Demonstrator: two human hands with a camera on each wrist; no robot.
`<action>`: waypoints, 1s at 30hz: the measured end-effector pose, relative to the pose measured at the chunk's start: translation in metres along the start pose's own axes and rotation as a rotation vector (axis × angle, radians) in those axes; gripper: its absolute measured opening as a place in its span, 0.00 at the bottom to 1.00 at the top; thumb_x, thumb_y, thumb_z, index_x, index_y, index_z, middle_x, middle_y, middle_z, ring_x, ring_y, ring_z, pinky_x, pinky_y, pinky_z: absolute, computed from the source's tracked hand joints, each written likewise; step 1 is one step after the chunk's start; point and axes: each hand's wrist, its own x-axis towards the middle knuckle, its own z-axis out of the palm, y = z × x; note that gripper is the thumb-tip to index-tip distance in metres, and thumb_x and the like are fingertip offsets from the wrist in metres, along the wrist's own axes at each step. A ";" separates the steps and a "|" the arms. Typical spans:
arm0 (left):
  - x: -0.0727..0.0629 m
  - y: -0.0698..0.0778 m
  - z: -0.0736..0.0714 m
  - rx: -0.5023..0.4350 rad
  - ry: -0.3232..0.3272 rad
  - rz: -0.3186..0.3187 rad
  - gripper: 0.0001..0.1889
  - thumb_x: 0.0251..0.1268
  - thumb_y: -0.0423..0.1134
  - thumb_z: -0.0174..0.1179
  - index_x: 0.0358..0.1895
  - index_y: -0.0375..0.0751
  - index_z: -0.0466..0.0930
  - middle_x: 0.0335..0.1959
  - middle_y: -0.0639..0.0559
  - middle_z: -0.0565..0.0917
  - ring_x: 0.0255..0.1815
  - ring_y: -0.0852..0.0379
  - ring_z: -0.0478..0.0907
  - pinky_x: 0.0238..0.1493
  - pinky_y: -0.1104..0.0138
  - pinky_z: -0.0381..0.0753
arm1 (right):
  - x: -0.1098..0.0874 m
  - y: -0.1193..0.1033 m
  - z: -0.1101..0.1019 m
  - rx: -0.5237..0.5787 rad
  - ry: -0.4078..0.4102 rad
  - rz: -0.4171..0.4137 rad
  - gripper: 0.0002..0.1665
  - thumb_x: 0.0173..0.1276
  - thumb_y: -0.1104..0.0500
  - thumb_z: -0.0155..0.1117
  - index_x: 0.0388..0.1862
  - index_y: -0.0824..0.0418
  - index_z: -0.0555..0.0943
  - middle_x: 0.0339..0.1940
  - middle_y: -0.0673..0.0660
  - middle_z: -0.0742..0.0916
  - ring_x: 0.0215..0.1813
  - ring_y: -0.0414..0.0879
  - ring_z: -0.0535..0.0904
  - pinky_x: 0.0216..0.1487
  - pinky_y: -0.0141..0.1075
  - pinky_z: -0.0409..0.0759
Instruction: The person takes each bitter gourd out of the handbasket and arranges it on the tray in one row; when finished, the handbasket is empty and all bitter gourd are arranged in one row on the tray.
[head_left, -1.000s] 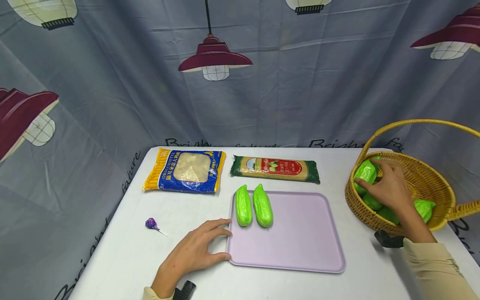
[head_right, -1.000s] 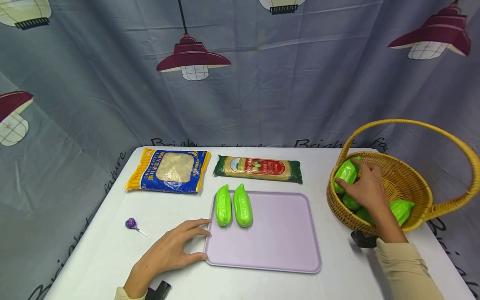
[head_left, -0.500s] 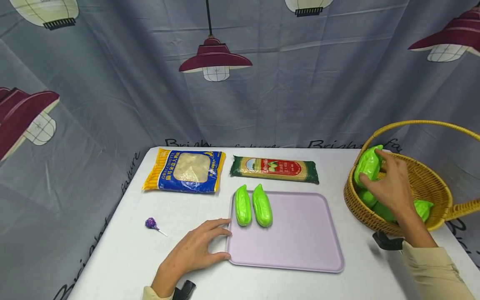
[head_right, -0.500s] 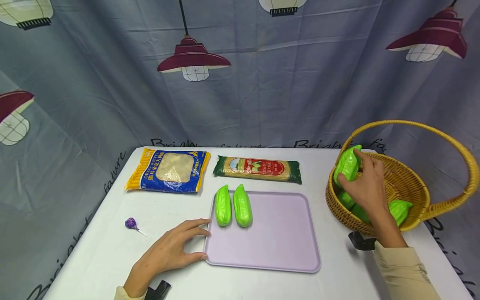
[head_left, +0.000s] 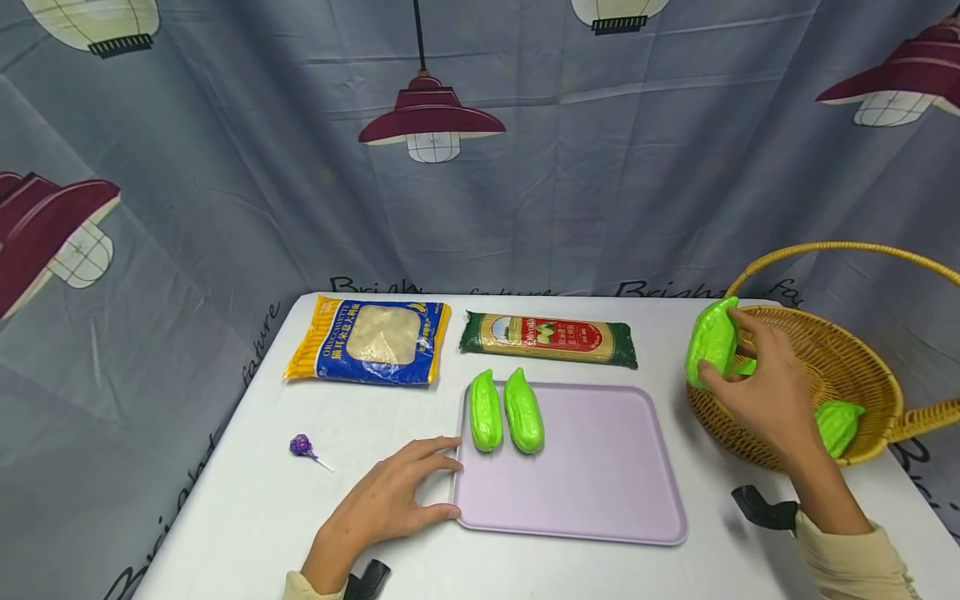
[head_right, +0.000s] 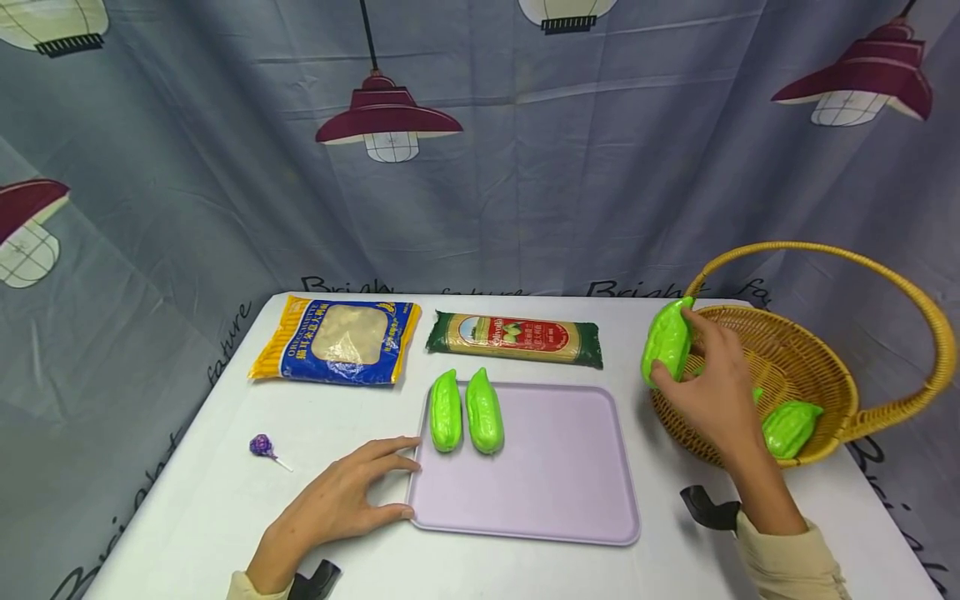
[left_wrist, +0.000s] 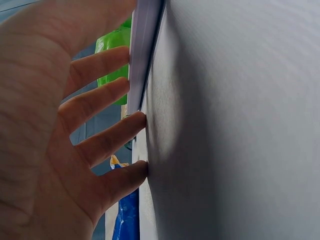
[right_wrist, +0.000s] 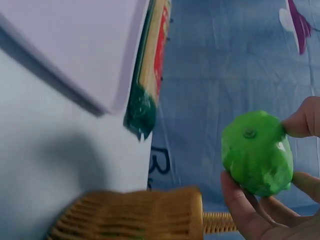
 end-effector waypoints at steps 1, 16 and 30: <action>0.000 0.000 0.000 0.001 0.001 0.001 0.26 0.61 0.63 0.77 0.59 0.57 0.88 0.76 0.60 0.77 0.76 0.56 0.74 0.74 0.56 0.80 | -0.002 -0.003 0.002 0.002 -0.009 -0.003 0.50 0.67 0.59 0.75 0.84 0.63 0.65 0.68 0.78 0.72 0.57 0.78 0.81 0.32 0.10 0.70; 0.000 0.000 0.000 0.011 0.014 0.005 0.27 0.59 0.62 0.78 0.58 0.57 0.88 0.76 0.59 0.77 0.76 0.56 0.75 0.73 0.56 0.80 | -0.023 -0.031 0.049 0.092 -0.184 -0.107 0.48 0.63 0.64 0.79 0.80 0.65 0.69 0.69 0.76 0.74 0.59 0.78 0.82 0.41 0.30 0.90; 0.000 0.000 0.001 0.008 0.023 0.020 0.27 0.60 0.62 0.78 0.58 0.56 0.88 0.76 0.59 0.77 0.76 0.55 0.75 0.73 0.56 0.80 | -0.036 -0.065 0.093 0.083 -0.389 -0.105 0.46 0.66 0.62 0.77 0.81 0.61 0.69 0.70 0.73 0.75 0.61 0.69 0.84 0.49 0.50 0.93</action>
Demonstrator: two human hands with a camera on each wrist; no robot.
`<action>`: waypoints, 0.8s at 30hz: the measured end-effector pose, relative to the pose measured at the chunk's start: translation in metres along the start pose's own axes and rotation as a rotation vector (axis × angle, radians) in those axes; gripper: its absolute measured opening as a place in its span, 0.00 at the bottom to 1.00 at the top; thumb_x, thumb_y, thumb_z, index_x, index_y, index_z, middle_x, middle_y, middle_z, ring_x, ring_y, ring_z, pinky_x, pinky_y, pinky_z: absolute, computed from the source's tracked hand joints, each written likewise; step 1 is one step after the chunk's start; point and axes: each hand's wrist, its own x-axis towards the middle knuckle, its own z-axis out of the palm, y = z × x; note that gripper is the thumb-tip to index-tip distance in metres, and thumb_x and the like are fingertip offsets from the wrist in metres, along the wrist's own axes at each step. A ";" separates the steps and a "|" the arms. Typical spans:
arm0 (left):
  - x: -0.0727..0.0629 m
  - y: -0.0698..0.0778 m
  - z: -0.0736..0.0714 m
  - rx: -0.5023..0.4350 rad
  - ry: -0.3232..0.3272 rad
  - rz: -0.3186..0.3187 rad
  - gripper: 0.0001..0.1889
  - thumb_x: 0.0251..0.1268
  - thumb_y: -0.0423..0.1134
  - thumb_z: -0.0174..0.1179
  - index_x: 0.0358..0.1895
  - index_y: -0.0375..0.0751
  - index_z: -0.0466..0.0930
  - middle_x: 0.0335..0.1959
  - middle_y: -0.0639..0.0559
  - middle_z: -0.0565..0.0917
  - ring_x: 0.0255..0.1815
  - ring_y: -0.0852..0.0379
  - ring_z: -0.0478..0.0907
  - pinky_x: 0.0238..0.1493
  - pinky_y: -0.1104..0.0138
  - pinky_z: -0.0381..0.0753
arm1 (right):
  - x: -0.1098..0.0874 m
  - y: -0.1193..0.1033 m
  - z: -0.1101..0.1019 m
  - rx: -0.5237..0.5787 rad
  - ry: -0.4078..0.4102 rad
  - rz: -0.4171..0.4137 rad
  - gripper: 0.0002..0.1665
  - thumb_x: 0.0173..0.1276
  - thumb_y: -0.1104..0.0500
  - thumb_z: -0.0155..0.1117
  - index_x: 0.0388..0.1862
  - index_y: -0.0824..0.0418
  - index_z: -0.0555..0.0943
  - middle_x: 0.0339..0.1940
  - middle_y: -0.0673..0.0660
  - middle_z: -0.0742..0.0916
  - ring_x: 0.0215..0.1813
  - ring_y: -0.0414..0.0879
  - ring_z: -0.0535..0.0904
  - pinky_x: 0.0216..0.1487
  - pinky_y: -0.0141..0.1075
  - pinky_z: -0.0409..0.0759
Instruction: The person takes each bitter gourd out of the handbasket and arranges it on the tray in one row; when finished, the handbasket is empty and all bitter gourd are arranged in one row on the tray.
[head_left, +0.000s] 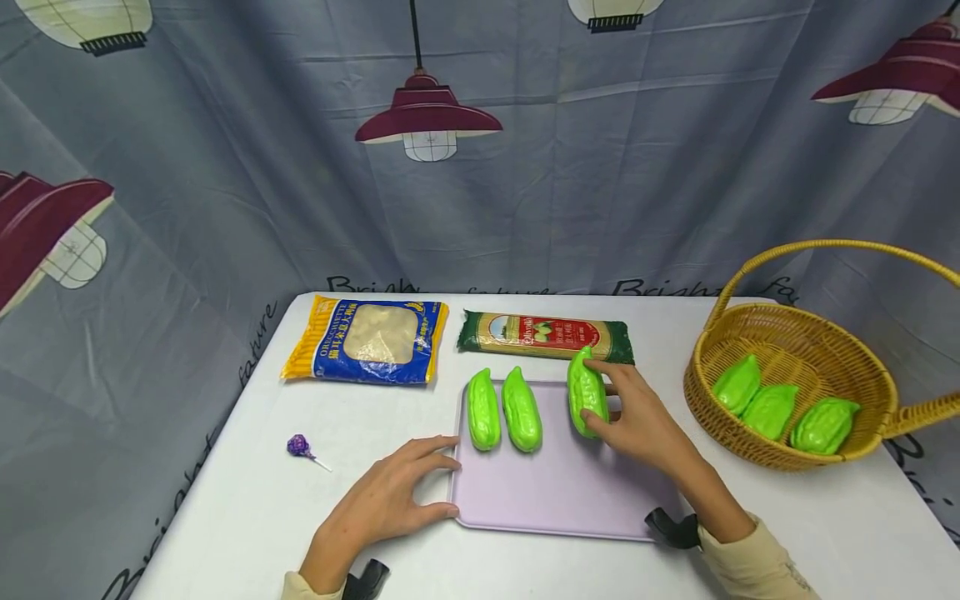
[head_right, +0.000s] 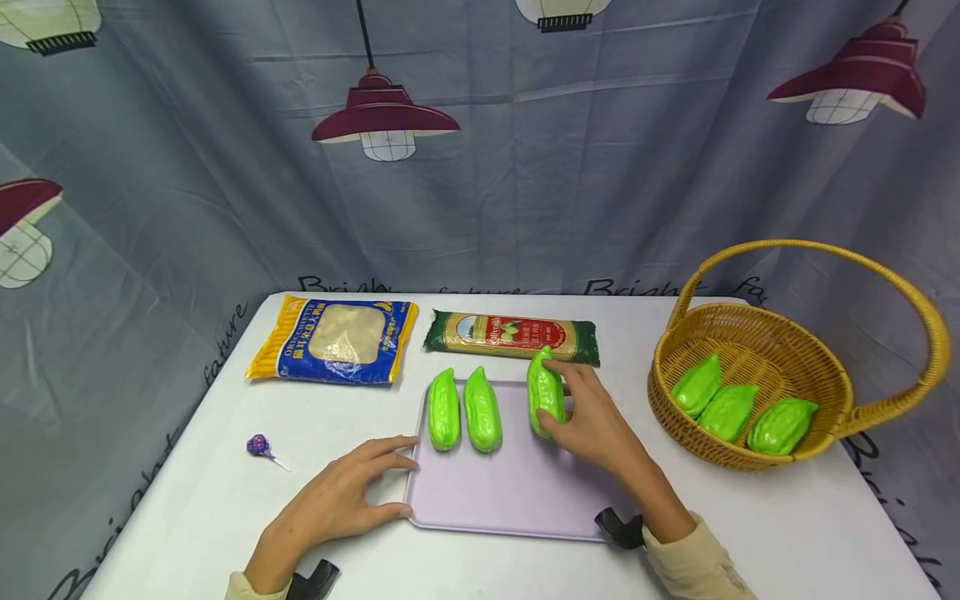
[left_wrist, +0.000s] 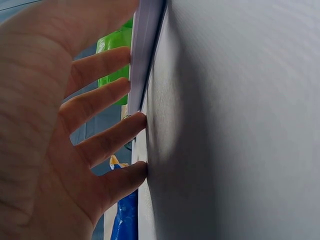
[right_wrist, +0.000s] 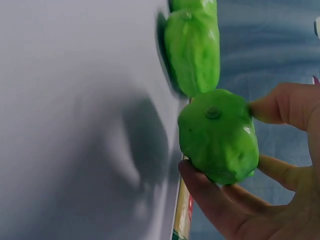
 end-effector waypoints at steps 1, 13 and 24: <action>0.000 0.000 0.000 -0.002 0.000 0.002 0.27 0.60 0.62 0.78 0.58 0.56 0.88 0.76 0.58 0.77 0.76 0.55 0.75 0.73 0.56 0.80 | 0.000 -0.002 0.002 -0.011 -0.009 -0.011 0.46 0.65 0.61 0.77 0.81 0.61 0.70 0.70 0.72 0.76 0.60 0.68 0.84 0.49 0.50 0.93; 0.001 -0.001 0.000 -0.014 -0.010 0.005 0.27 0.60 0.61 0.78 0.59 0.55 0.88 0.76 0.59 0.77 0.76 0.56 0.75 0.75 0.58 0.78 | 0.001 -0.013 0.022 -0.077 -0.115 -0.024 0.43 0.66 0.56 0.78 0.79 0.60 0.73 0.62 0.70 0.81 0.54 0.57 0.86 0.46 0.46 0.88; 0.002 -0.001 -0.002 -0.021 -0.022 -0.023 0.26 0.60 0.61 0.78 0.59 0.56 0.88 0.77 0.60 0.76 0.77 0.56 0.74 0.75 0.56 0.78 | 0.004 -0.018 0.029 -0.075 -0.144 0.028 0.38 0.71 0.55 0.74 0.77 0.62 0.75 0.61 0.67 0.84 0.55 0.57 0.87 0.51 0.52 0.90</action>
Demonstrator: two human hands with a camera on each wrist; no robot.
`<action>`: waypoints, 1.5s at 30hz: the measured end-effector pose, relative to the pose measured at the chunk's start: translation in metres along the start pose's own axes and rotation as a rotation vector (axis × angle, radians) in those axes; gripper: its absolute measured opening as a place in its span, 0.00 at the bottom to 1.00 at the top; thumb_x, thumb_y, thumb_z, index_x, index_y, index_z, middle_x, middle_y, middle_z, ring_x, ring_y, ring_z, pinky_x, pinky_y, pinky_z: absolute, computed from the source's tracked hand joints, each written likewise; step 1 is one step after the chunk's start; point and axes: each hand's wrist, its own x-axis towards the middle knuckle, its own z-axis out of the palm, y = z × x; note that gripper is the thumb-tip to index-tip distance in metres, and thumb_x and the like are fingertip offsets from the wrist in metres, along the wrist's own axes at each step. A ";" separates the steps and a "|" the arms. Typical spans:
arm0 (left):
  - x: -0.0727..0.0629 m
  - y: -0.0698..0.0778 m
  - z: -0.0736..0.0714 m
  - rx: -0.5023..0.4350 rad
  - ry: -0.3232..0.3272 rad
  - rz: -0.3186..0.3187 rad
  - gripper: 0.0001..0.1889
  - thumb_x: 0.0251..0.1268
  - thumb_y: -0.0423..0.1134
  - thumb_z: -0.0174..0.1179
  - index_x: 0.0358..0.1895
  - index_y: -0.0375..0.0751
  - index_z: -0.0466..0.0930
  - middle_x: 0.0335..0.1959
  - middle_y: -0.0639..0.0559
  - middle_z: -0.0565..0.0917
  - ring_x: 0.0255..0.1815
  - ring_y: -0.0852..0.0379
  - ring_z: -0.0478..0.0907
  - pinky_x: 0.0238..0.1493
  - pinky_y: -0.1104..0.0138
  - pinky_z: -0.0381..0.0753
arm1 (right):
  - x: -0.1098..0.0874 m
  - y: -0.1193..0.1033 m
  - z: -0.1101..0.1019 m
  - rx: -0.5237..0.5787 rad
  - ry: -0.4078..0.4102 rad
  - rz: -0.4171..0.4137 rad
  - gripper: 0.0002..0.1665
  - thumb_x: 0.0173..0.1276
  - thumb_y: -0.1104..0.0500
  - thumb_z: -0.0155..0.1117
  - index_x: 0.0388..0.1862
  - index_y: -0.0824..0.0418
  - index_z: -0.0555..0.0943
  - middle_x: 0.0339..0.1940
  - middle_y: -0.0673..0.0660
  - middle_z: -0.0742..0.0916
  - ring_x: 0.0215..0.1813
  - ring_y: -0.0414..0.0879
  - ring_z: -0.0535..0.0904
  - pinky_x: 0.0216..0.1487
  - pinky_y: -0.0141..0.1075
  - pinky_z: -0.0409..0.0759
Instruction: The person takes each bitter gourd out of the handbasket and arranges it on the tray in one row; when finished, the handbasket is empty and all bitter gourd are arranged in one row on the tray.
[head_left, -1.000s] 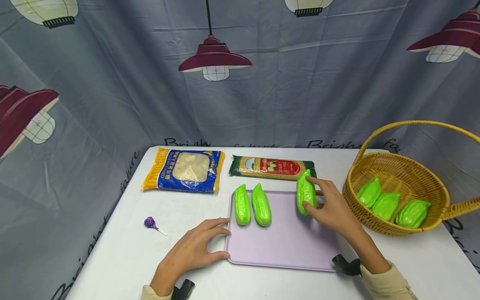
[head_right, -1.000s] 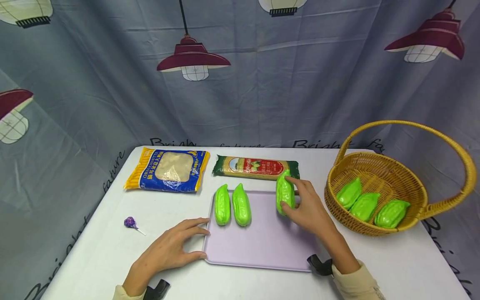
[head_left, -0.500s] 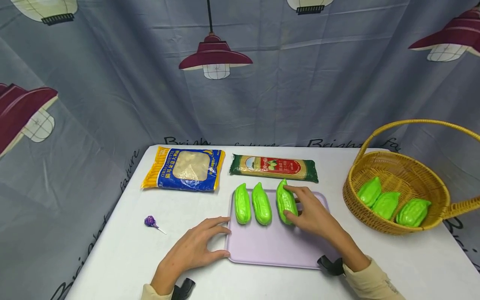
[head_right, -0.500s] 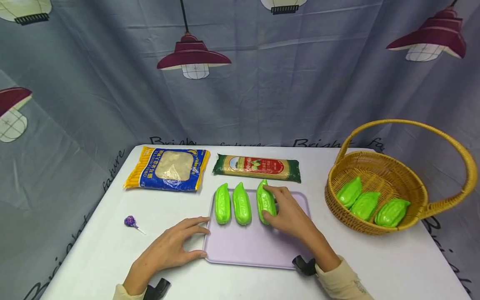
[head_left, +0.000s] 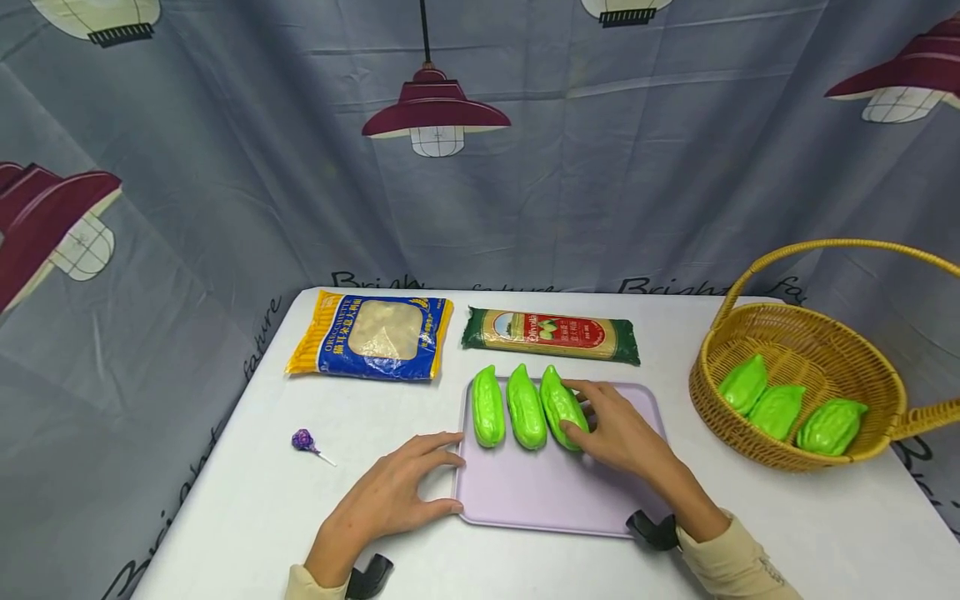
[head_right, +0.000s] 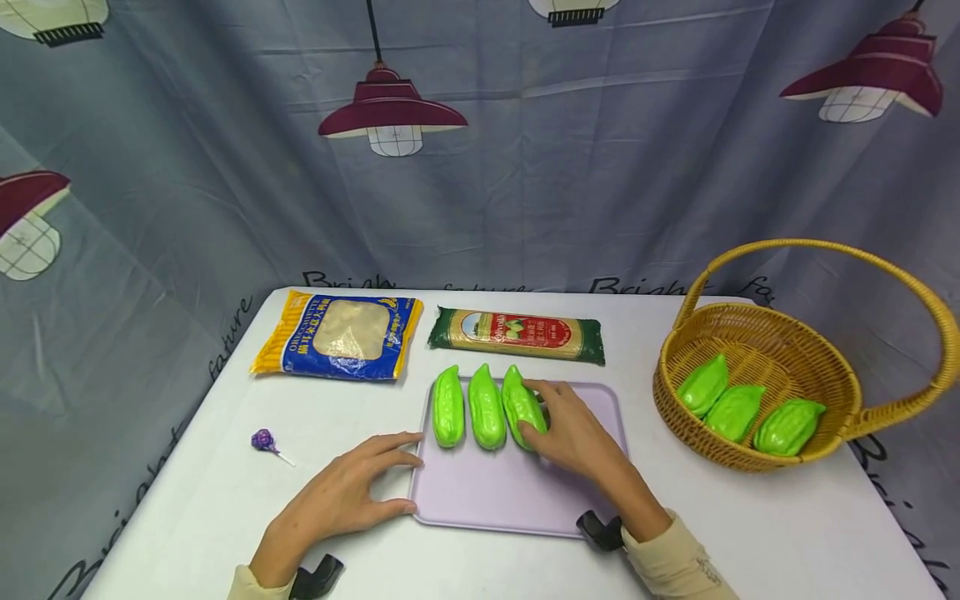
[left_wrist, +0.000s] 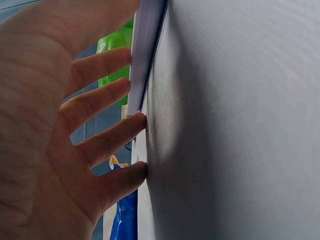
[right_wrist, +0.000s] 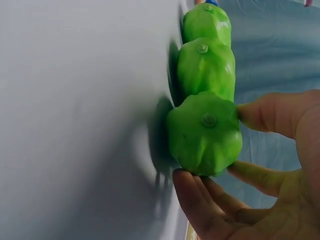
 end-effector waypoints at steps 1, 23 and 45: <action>0.000 0.000 0.000 0.001 0.001 0.002 0.26 0.60 0.61 0.78 0.59 0.56 0.88 0.77 0.60 0.76 0.77 0.56 0.74 0.75 0.57 0.78 | 0.000 0.000 0.000 0.003 0.000 0.003 0.38 0.71 0.55 0.74 0.77 0.62 0.75 0.60 0.66 0.85 0.54 0.57 0.87 0.50 0.51 0.90; -0.001 0.001 0.000 0.017 0.005 0.007 0.27 0.60 0.62 0.78 0.59 0.56 0.88 0.77 0.59 0.77 0.76 0.56 0.74 0.73 0.57 0.80 | -0.002 0.002 -0.001 0.061 -0.035 0.009 0.38 0.77 0.49 0.72 0.78 0.63 0.73 0.56 0.65 0.90 0.51 0.55 0.90 0.49 0.50 0.91; -0.003 -0.001 0.004 0.061 0.055 0.038 0.27 0.59 0.65 0.77 0.58 0.59 0.88 0.75 0.61 0.78 0.74 0.57 0.77 0.66 0.57 0.85 | -0.023 0.030 -0.055 0.067 0.159 0.018 0.32 0.79 0.55 0.70 0.76 0.65 0.75 0.63 0.68 0.87 0.57 0.61 0.89 0.57 0.57 0.90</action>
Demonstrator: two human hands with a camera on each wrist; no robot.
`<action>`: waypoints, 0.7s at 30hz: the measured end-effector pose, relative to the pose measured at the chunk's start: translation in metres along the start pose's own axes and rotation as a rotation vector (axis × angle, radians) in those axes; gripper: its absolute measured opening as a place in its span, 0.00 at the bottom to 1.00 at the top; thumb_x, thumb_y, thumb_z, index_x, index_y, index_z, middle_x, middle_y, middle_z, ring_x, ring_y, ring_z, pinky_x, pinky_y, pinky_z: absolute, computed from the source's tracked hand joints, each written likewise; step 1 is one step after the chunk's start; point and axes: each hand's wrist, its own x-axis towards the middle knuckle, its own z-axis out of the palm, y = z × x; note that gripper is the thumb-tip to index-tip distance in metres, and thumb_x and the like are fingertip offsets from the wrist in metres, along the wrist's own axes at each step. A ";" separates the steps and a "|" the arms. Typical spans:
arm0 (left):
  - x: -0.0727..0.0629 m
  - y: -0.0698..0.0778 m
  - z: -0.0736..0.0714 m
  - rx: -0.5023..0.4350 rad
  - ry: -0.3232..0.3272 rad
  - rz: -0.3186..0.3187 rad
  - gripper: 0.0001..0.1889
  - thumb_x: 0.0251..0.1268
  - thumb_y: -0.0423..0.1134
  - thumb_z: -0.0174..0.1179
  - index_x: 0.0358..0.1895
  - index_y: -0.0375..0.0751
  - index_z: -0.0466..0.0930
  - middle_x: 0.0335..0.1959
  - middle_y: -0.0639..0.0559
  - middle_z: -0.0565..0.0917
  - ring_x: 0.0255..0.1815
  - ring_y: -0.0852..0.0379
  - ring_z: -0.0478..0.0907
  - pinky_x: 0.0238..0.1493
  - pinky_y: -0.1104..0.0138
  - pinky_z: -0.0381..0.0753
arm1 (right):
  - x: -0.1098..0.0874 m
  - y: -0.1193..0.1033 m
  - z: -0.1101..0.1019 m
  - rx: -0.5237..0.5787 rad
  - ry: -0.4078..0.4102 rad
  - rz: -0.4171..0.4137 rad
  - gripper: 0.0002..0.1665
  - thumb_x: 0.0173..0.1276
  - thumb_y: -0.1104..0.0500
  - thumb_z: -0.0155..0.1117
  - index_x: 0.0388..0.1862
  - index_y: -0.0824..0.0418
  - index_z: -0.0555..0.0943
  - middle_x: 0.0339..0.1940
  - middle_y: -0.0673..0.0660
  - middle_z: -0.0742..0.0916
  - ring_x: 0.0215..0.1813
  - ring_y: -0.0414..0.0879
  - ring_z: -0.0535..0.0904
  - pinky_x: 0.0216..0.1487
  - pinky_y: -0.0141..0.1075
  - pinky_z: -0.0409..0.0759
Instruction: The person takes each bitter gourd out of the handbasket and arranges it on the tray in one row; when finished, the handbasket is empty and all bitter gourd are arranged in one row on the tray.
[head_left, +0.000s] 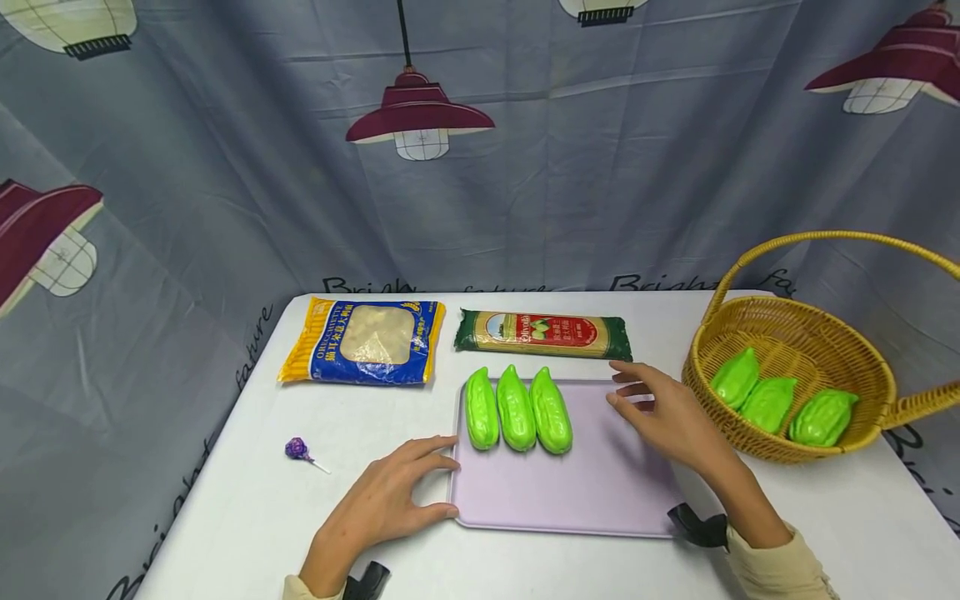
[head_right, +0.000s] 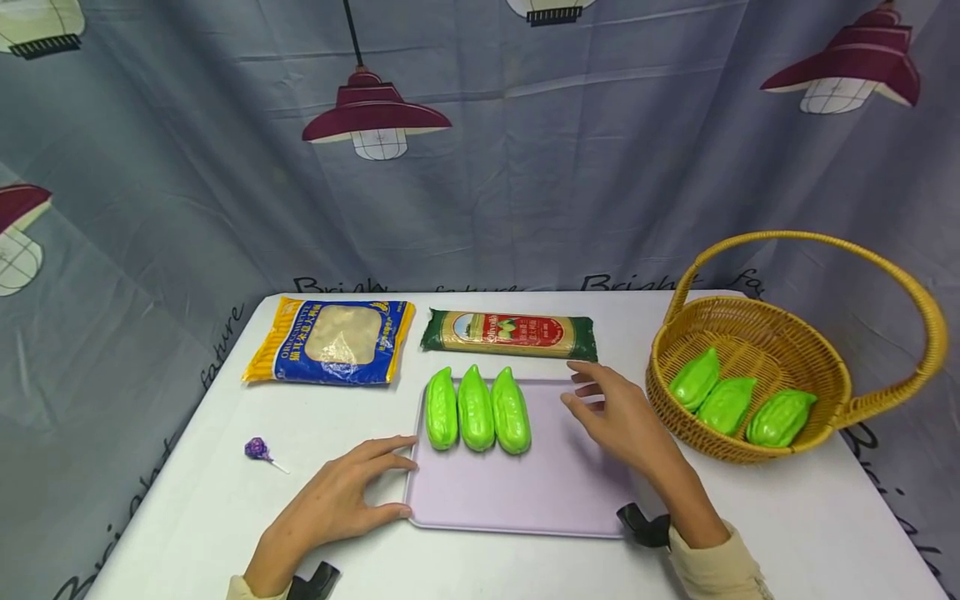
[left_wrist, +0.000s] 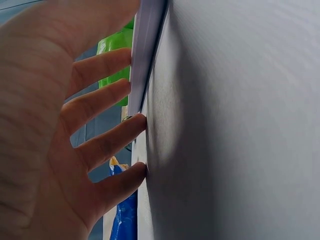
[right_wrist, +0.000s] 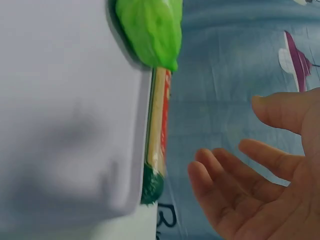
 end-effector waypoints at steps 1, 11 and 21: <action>0.000 0.000 0.000 0.005 0.006 0.003 0.27 0.59 0.65 0.77 0.58 0.59 0.88 0.75 0.61 0.78 0.73 0.56 0.77 0.65 0.56 0.86 | -0.001 0.001 -0.003 -0.003 0.009 -0.003 0.32 0.78 0.55 0.71 0.76 0.66 0.75 0.63 0.69 0.87 0.57 0.62 0.89 0.57 0.57 0.90; 0.001 0.000 -0.001 0.004 0.000 -0.002 0.27 0.58 0.65 0.77 0.57 0.60 0.88 0.75 0.60 0.79 0.73 0.57 0.78 0.68 0.56 0.84 | -0.013 0.021 -0.040 -0.072 0.121 -0.041 0.31 0.76 0.60 0.72 0.74 0.67 0.77 0.59 0.71 0.87 0.51 0.64 0.90 0.51 0.54 0.90; 0.001 0.000 0.000 0.024 0.005 -0.011 0.27 0.56 0.65 0.78 0.57 0.61 0.88 0.75 0.62 0.79 0.73 0.58 0.78 0.68 0.57 0.84 | -0.023 0.051 -0.067 -0.122 0.165 -0.017 0.31 0.76 0.57 0.73 0.72 0.68 0.77 0.61 0.70 0.86 0.51 0.66 0.88 0.42 0.21 0.84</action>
